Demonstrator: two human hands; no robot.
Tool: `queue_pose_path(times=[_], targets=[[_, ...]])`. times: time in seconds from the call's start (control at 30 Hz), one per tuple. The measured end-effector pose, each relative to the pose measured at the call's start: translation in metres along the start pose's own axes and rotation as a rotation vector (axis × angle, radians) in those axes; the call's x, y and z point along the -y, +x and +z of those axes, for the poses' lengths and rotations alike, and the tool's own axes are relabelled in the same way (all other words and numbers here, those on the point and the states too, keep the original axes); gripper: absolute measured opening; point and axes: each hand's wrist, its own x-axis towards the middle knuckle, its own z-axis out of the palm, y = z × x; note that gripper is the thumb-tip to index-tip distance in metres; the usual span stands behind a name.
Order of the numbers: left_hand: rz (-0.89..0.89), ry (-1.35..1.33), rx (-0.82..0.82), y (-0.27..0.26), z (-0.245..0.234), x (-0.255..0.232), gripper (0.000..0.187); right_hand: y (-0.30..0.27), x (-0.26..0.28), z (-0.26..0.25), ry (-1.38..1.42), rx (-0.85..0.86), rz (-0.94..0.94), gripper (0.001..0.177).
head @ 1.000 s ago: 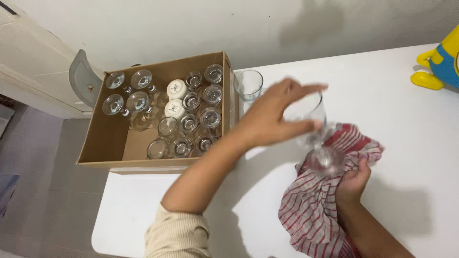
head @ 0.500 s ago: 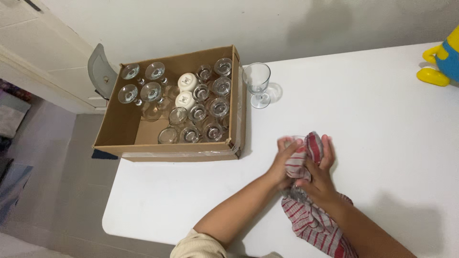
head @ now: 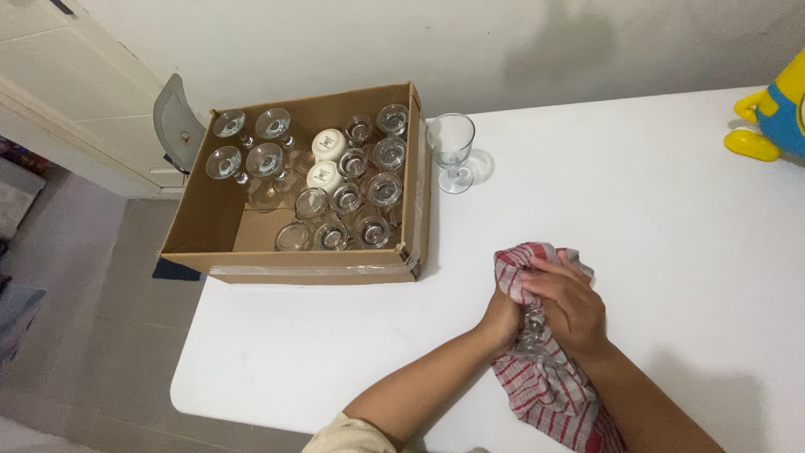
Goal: The person wipes wine glasses one at a time with a cloth and places them into a cardboard box.
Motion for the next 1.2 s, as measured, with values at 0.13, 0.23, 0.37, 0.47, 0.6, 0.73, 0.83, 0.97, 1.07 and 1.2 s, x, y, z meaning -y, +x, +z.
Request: queue_pose_path(times=[0.13,0.23,0.37,0.47,0.6,0.73,0.83,0.97,1.07,1.2], targets=[[0.11,0.032,-0.056,0.007,-0.008,0.01,0.072,0.014,0.015,0.003,-0.189,0.111,-0.031,0.023],[0.193,0.145,0.041,-0.008,-0.005,-0.002,0.057,0.018,0.031,0.005,-0.264,0.075,-0.275,0.029],[0.175,0.128,-0.022,-0.004,-0.006,-0.004,0.058,0.02,0.025,0.009,-0.244,-0.018,-0.198,0.034],[0.241,0.108,-0.014,-0.006,-0.013,0.011,0.058,0.019,0.018,0.011,-0.059,-0.056,-0.051,0.041],[0.406,0.095,0.027,-0.003,-0.022,0.016,0.057,0.017,0.024,0.013,0.213,-0.089,0.124,0.058],[0.357,-0.027,0.071,0.004,-0.026,0.004,0.057,0.017,0.04,0.024,-0.309,0.019,-0.165,0.058],[0.388,0.352,-0.002,0.006,-0.031,0.001,0.059,0.024,0.046,0.02,-0.411,0.081,-0.09,0.06],[0.37,0.059,0.032,0.01,-0.036,0.012,0.067,0.046,0.048,0.016,-0.41,0.118,0.078,0.059],[0.44,0.106,0.035,0.011,-0.047,0.014,0.071,0.058,0.047,0.017,-0.345,0.066,0.148,0.043],[0.34,0.186,0.05,0.004,-0.054,0.014,0.078,0.063,0.018,0.021,0.18,-0.078,0.479,0.022]])
